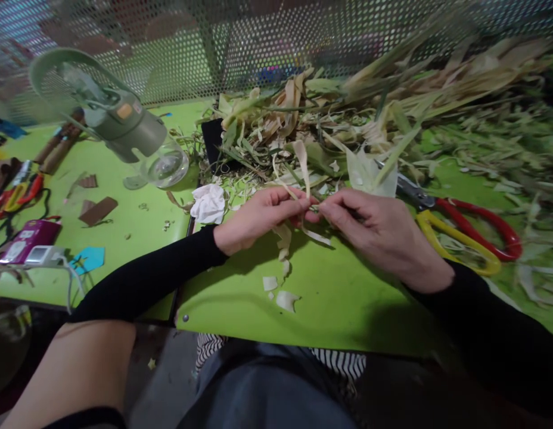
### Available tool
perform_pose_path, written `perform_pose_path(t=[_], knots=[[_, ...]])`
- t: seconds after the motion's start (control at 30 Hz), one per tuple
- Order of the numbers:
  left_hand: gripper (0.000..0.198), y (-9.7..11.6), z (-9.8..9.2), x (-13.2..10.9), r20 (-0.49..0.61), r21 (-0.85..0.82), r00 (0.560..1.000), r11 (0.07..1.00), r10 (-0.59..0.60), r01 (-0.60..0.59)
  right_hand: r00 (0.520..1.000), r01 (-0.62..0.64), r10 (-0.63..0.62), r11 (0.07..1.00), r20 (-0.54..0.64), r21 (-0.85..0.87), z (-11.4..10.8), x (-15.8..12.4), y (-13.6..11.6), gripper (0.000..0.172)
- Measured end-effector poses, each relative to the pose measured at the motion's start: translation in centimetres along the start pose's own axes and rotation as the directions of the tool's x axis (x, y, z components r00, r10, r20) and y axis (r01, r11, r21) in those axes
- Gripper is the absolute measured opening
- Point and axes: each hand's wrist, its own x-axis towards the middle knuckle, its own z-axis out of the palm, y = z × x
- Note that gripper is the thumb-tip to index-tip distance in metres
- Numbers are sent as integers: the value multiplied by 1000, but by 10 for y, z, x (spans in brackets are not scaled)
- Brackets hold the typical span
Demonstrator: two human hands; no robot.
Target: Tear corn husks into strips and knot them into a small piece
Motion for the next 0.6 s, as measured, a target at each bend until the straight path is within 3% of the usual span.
perform_pose_path(t=[0.1,0.17,0.23,0.3,0.43,0.6], knots=[[19,8,1,-1,-84,-79,992,993,-98,91,973,22,-59,987,-225,-162,-1,2,10,23],[26,12,2,-2,-111,-136,987,986,-115,100,904,83,-208,943,-375,-324,-2,1,14,18],[32,14,2,-3,-114,-159,989,984,-94,75,852,120,-317,894,-417,-433,-1,0,15,19],[34,15,2,-4,-118,-158,992,987,-46,27,873,157,-331,886,-359,-436,1,0,13,24],[30,15,4,-6,-119,-176,992,983,30,-51,981,143,-169,960,-93,-243,9,3,10,37],[24,8,8,-5,-80,-234,987,960,137,-152,1000,18,-18,999,24,-36,15,2,3,37]])
